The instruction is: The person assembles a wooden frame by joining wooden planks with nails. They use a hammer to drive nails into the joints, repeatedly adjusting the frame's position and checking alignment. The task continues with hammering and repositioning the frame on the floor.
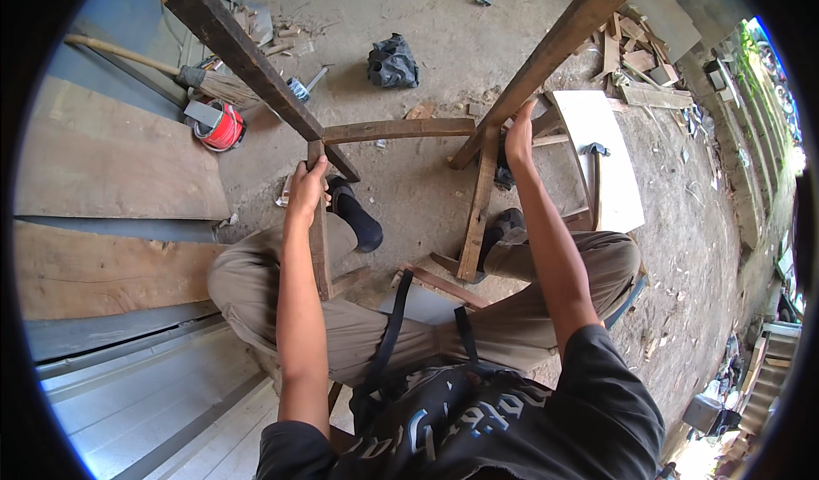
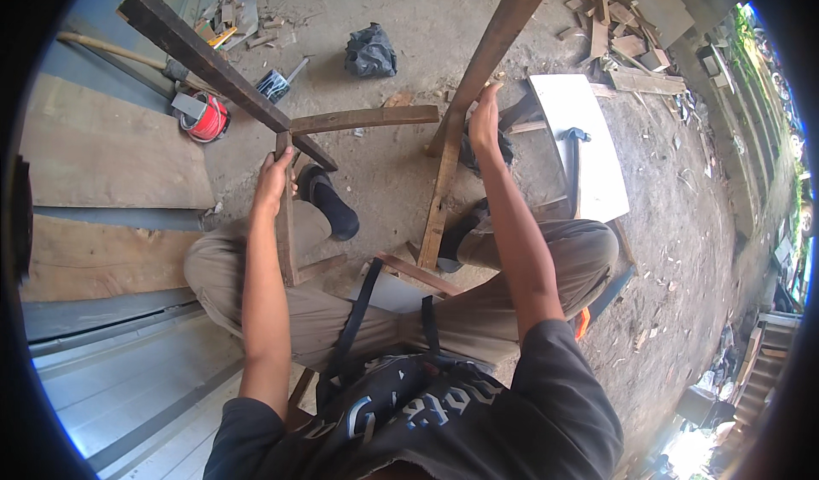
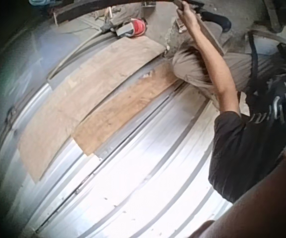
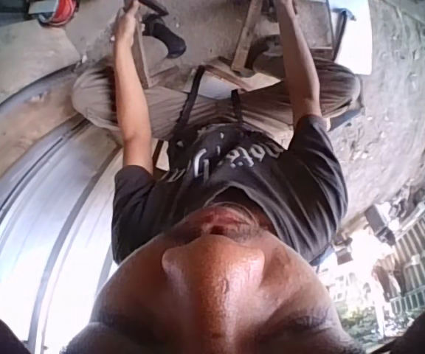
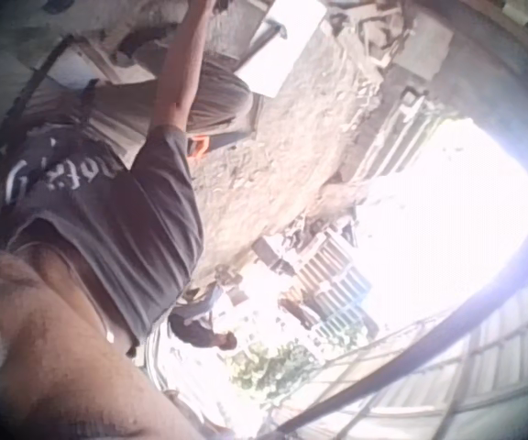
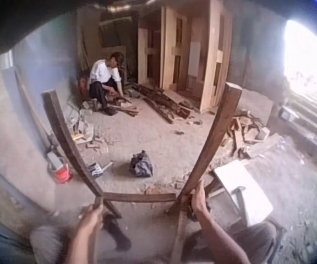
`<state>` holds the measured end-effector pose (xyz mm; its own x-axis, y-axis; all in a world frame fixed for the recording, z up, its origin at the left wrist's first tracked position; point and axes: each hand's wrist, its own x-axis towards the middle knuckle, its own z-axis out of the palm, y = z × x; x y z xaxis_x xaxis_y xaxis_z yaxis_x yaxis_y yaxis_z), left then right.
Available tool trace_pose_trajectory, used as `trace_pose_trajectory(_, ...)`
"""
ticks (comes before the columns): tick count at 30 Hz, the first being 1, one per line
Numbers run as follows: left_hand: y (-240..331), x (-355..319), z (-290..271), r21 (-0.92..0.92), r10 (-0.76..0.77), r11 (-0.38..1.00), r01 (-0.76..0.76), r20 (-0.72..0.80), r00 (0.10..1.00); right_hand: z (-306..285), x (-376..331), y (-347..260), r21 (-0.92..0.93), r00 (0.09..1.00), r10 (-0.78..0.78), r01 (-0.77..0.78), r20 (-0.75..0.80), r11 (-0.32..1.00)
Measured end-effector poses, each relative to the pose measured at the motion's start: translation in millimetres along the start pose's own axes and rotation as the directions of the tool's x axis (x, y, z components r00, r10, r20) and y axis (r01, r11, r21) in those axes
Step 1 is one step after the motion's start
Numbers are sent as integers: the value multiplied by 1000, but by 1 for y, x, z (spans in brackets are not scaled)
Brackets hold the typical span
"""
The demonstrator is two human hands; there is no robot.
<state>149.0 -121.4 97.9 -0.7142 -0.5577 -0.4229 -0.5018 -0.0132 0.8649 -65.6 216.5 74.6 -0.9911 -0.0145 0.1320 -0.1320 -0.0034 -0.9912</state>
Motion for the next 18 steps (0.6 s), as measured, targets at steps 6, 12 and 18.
trace_pose_trajectory(6,9,-3,8,-24,10,1000,-10,7,1000,32,-114,-29,-464,999,-27,37,28,885)
trace_pose_trajectory(12,6,0,4,-27,19,999,-19,-4,1000,14,-100,-39,-518,985,171,-125,40,846)
trace_pose_trajectory(18,2,2,1,18,41,999,-41,2,999,6,-95,-34,-499,995,54,-7,80,866)
